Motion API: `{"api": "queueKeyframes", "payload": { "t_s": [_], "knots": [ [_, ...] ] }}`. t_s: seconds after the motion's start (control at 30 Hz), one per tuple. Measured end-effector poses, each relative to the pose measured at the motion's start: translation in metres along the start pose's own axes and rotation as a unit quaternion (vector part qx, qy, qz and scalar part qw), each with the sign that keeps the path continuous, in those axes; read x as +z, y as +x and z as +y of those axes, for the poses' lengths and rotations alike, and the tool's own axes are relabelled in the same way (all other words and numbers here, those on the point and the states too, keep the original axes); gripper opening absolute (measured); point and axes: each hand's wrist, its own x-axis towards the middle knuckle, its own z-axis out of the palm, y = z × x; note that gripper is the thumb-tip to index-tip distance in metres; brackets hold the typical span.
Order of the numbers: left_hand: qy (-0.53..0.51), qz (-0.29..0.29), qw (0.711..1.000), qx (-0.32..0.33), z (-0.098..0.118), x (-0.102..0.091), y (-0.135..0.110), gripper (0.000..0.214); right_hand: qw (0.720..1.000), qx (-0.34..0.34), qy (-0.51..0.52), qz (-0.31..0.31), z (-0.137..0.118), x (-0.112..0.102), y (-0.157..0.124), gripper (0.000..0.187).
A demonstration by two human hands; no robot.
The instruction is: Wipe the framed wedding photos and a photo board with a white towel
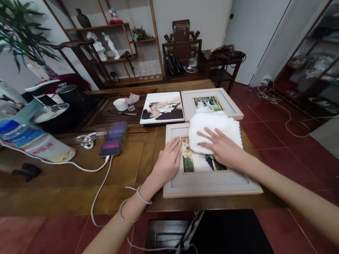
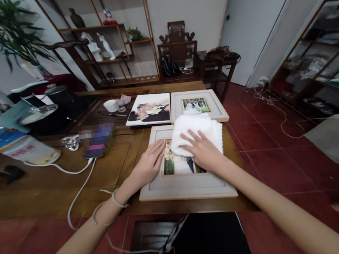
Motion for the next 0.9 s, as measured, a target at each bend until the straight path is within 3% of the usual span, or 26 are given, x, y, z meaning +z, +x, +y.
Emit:
{"api": "queueKeyframes", "payload": {
  "t_s": [0.1, 0.2, 0.33, 0.5, 0.63, 0.77, 0.9],
  "knots": [
    [-0.003, -0.002, 1.0, -0.003, 0.0, -0.001, 0.0, 0.044, 0.999, 0.014, -0.034, 0.021, 0.016, 0.001, 0.021, 0.065],
    [-0.004, -0.004, 1.0, -0.005, 0.001, -0.002, 0.001, 0.044, 1.0, 0.016, -0.024, 0.011, 0.01, 0.0, 0.023, 0.064],
    [-0.004, -0.007, 1.0, -0.011, 0.002, -0.002, 0.001, 0.045, 0.998, 0.012, 0.036, -0.048, -0.025, -0.01, -0.005, 0.067],
    [-0.005, -0.005, 1.0, -0.013, 0.001, 0.0, 0.0, 0.045, 0.971, -0.026, 0.158, -0.178, -0.073, -0.055, -0.057, 0.077],
    [-0.006, 0.009, 1.0, -0.003, 0.0, 0.002, 0.0, 0.044, 0.95, -0.064, 0.225, -0.209, -0.086, -0.074, -0.075, 0.084],
    [-0.002, 0.007, 1.0, -0.005, 0.001, 0.001, 0.0, 0.044, 0.963, -0.051, 0.216, -0.152, -0.071, -0.05, -0.059, 0.081],
    [-0.004, 0.003, 1.0, -0.006, 0.002, -0.001, 0.0, 0.044, 0.995, -0.006, 0.094, -0.045, -0.033, -0.014, -0.021, 0.073]
  ]
}}
